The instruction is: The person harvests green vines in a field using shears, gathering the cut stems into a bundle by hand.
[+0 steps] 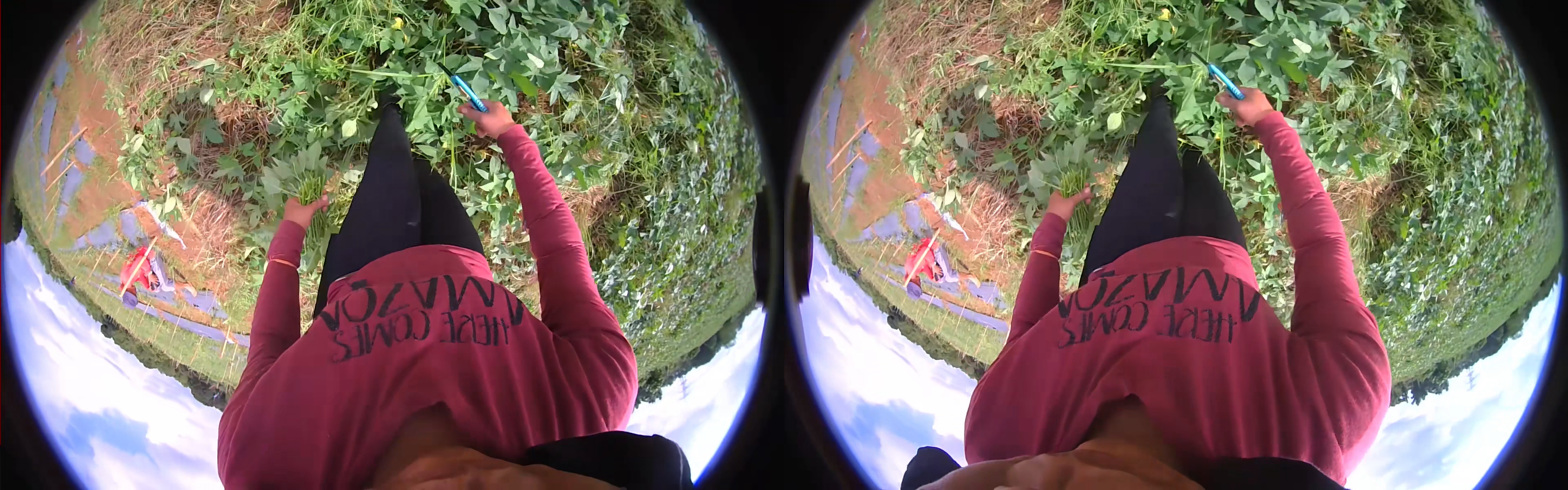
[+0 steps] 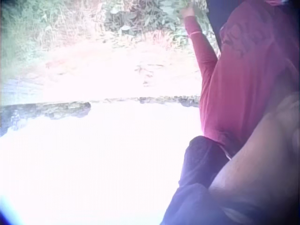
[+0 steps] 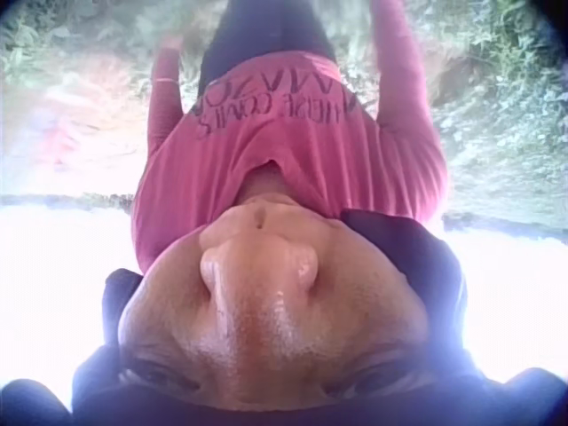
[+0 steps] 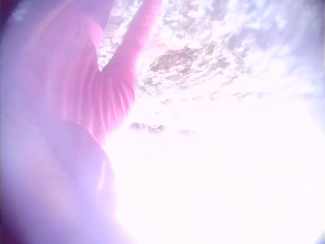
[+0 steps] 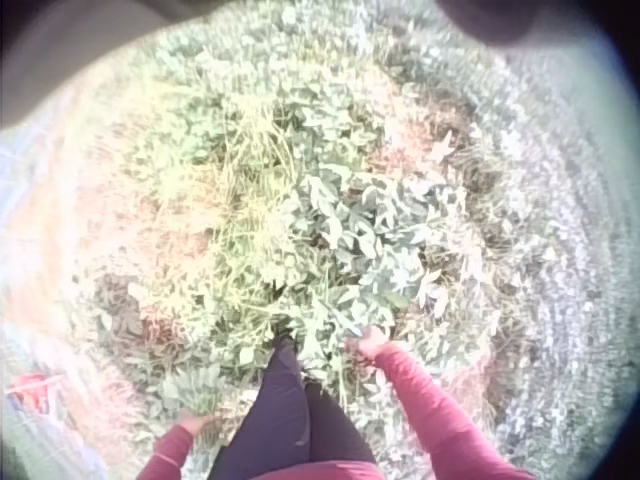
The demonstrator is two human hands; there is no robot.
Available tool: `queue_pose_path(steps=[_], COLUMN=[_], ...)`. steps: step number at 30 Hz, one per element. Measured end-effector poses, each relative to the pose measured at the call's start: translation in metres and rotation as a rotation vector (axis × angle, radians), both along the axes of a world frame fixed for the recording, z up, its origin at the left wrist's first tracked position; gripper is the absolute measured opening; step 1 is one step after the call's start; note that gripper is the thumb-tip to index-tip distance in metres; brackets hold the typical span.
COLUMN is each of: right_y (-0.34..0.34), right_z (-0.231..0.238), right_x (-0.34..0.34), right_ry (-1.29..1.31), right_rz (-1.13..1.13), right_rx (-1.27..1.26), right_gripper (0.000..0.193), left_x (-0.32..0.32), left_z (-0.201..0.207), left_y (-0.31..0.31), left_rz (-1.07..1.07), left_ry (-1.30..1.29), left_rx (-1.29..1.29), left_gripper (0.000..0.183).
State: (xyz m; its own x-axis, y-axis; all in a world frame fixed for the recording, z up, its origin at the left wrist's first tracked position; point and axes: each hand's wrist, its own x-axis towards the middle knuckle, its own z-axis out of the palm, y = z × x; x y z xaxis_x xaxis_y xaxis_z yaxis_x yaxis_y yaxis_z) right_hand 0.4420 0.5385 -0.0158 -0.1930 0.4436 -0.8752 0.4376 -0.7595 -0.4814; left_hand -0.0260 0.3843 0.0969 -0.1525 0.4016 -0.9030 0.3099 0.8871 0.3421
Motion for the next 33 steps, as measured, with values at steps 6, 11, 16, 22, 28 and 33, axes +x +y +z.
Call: queue_pose_path(steps=[6, 11, 16, 22, 28, 33], right_y=[0.101, 0.167, 0.162, 0.101, 0.077, 0.079], right_z=[-0.081, -0.171, -0.236, -0.256, -0.149, -0.112], right_x=[-0.166, -0.292, -0.376, -0.358, -0.255, -0.231], right_ry=[0.015, 0.255, 0.004, 0.085, 0.291, 0.237], right_rz=[0.180, 0.024, 1.366, 1.068, 0.252, 0.035], right_rx=[0.664, 0.455, 0.679, 0.744, 0.970, 0.882], right_gripper=[0.034, 0.025, 0.034, 0.029, 0.036, 0.023], left_x=[-0.008, -0.013, -0.042, -0.078, -0.109, -0.064], left_z=[-0.059, -0.068, -0.066, -0.073, -0.070, -0.188], left_y=[0.008, 0.001, -0.028, 0.010, 0.178, 0.288], left_rz=[0.094, 0.445, 0.591, 0.739, 0.632, 0.352], left_ry=[-0.006, -0.073, 0.007, 0.188, 0.153, -0.007], left_rx=[-0.031, -0.032, -0.097, -0.031, 0.291, 0.307], left_gripper=[0.030, 0.029, 0.028, 0.021, 0.026, 0.030])
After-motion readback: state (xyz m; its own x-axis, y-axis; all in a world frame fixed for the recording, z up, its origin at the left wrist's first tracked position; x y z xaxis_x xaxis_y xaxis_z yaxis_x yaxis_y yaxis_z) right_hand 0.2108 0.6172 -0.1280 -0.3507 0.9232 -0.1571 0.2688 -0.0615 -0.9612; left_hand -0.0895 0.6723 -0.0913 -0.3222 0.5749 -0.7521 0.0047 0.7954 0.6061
